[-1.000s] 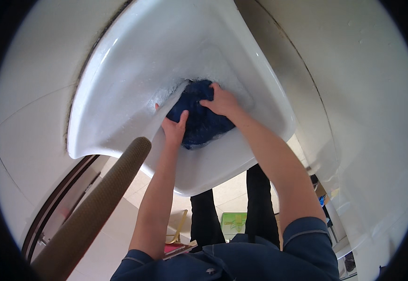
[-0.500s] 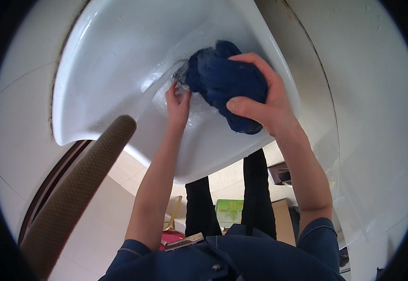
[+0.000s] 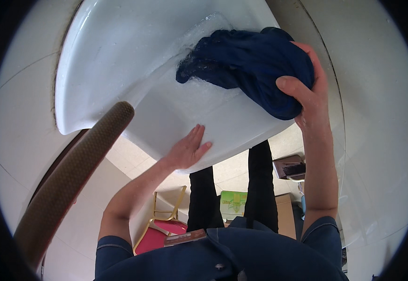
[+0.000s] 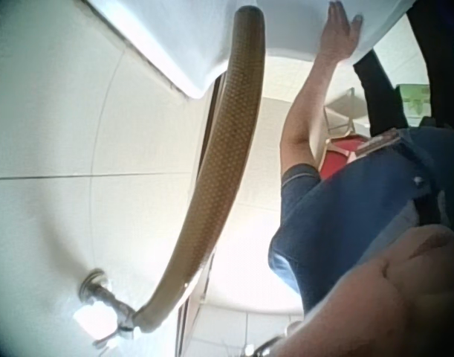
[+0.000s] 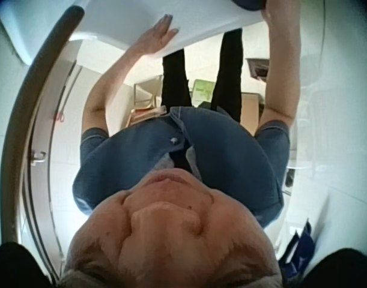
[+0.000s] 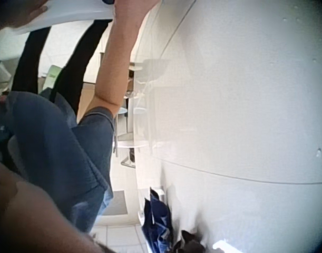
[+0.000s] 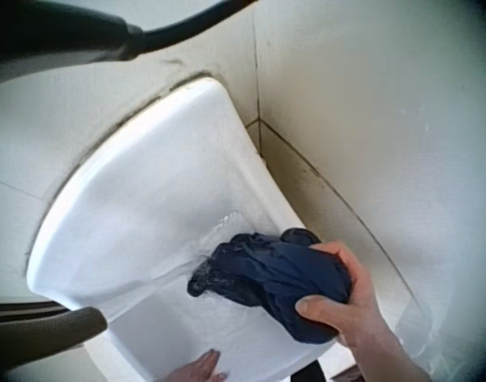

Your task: The person hand-washes a dark brown cloth and a blue cloth in a white sink. They scrub the items under running water, rinse them, and wring out the excess water. The person handles the items one at a time, lifting them to inspect and squeeze them before placing them back in the sink.

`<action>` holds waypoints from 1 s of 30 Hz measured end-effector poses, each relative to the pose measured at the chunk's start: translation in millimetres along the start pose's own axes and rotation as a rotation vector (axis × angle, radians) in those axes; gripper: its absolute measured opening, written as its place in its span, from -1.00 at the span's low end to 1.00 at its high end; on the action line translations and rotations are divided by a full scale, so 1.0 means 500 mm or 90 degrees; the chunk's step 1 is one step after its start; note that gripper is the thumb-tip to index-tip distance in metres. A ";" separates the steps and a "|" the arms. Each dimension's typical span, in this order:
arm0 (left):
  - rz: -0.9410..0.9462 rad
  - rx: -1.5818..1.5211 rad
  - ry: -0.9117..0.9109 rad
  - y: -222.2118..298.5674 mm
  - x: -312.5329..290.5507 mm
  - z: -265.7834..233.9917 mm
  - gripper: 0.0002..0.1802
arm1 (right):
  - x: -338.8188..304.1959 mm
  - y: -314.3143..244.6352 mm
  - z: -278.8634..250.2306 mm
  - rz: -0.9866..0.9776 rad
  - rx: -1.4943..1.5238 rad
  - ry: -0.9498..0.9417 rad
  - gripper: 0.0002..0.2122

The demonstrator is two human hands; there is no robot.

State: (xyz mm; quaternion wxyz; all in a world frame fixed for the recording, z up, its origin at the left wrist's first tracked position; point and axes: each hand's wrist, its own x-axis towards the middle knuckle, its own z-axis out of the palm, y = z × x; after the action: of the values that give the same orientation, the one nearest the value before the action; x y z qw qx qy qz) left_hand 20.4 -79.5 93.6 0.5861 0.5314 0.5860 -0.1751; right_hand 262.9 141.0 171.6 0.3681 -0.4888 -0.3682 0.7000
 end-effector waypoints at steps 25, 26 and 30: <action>0.060 -0.312 0.525 -0.005 0.092 -0.071 -0.43 | -0.025 -0.011 0.123 -0.075 -0.076 -0.246 -0.38; 0.110 -0.245 0.554 -0.027 0.064 -0.082 -0.42 | -0.022 -0.009 0.125 -0.065 -0.052 -0.227 -0.39; 0.057 0.295 0.482 -0.080 -0.042 -0.198 -0.25 | -0.028 0.015 0.133 -0.042 -0.038 -0.213 -0.52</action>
State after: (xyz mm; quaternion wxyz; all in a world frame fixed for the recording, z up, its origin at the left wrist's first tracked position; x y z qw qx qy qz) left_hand -67.5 -21.2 120.4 0.2032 0.7002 0.6809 -0.0693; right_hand 201.9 115.1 187.7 0.3097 -0.3640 -0.4610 0.7477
